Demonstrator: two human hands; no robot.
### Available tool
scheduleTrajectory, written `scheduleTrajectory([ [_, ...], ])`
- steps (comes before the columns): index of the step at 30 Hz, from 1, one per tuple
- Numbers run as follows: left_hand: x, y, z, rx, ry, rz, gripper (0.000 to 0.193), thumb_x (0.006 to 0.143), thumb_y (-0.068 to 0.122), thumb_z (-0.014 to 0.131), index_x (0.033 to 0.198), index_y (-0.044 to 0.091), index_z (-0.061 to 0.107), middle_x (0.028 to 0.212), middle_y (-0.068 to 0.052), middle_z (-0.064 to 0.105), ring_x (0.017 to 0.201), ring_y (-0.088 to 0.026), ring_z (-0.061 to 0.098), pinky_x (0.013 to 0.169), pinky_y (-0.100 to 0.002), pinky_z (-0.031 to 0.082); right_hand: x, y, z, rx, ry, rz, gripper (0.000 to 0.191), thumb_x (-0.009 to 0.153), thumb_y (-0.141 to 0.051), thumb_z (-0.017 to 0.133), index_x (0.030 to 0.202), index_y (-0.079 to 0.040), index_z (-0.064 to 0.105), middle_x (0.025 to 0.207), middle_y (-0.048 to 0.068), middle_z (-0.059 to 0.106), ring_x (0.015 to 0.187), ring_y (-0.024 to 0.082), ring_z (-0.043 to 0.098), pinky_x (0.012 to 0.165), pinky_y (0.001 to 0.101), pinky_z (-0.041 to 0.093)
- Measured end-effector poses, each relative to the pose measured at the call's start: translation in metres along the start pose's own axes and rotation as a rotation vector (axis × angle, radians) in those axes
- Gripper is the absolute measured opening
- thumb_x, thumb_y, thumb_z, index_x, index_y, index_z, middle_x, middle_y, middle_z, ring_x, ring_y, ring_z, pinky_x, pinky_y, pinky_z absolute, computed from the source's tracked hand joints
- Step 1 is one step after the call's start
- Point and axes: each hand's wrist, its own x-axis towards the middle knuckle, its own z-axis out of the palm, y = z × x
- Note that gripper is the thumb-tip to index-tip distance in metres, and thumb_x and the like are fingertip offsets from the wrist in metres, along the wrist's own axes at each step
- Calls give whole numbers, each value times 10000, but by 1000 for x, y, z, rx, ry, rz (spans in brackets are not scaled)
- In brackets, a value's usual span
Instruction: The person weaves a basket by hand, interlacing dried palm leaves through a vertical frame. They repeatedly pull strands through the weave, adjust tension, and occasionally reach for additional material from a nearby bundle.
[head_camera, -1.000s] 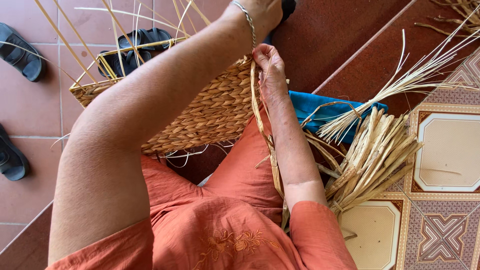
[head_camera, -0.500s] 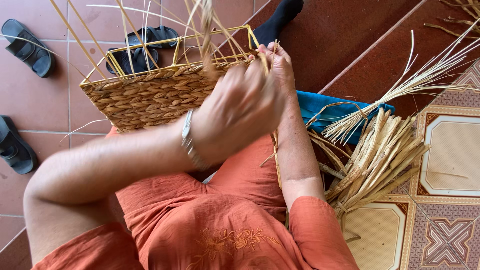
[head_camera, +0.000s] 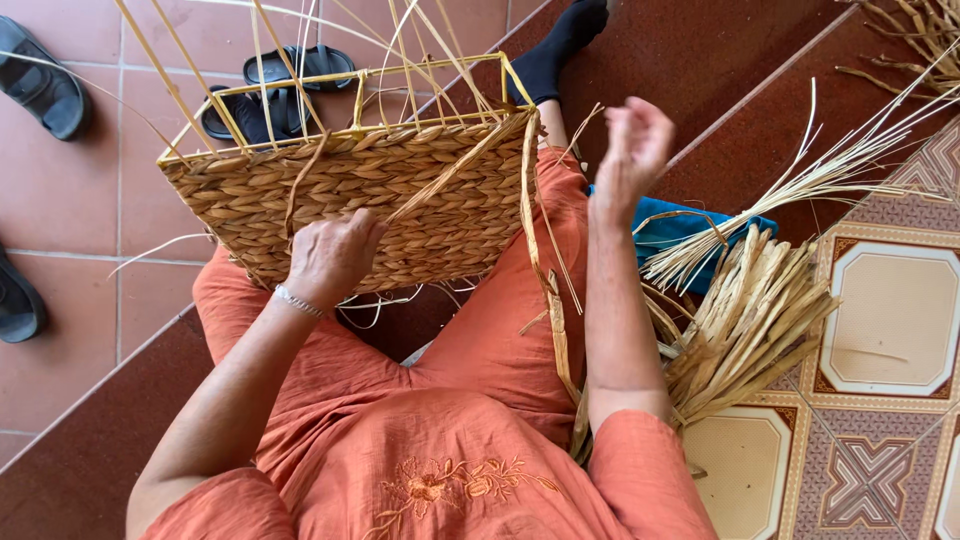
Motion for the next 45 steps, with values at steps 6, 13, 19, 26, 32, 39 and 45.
scheduleTrajectory([
  [6,23,-2,29,145,-69,59,185,912,286,689,849,117,730,912,-131,722,884,-329,712,733,-487,567,-54,-52,-15,-318,-540,-418,262,979,96,659,1212,-23,639,1215,144,661,976,217,687,871,327,610],
  [13,22,28,-3,-91,-48,107,361,848,377,763,1035,75,698,954,-150,679,912,-356,674,722,-489,536,-18,-57,24,-578,-681,-769,554,877,195,573,1404,28,557,1366,204,597,1232,393,634,1087,445,540],
  [19,43,56,-12,-285,199,328,238,937,255,755,1097,99,673,923,-107,645,888,-312,673,730,-444,549,-1,-47,35,-453,-797,-623,417,949,112,663,1346,-4,617,1230,146,647,1146,316,669,1016,388,574],
  [26,96,89,10,-581,281,326,337,984,77,656,1307,57,563,950,-150,720,777,-326,717,649,-456,565,25,-35,40,-251,-878,-115,69,1039,-9,702,1101,-22,673,1068,58,667,968,95,654,855,269,603],
  [32,133,104,25,-619,441,249,309,991,121,691,1268,67,565,789,-172,710,692,-351,710,587,-469,554,23,-34,37,-320,-857,-201,248,985,11,746,1216,-1,657,1076,63,593,909,122,615,802,280,587],
  [39,142,115,38,-749,338,10,221,964,225,798,939,92,624,597,-79,630,514,-223,615,506,-394,517,33,-20,37,-387,-879,-280,157,943,4,778,1060,-33,680,1119,48,593,970,120,661,838,230,631],
  [45,142,112,47,-680,514,216,182,974,112,760,1113,76,648,895,-77,672,732,-162,707,629,-326,611,35,-23,29,-110,-973,-163,151,997,40,755,1128,-28,724,1134,53,583,1029,140,633,912,264,601],
])
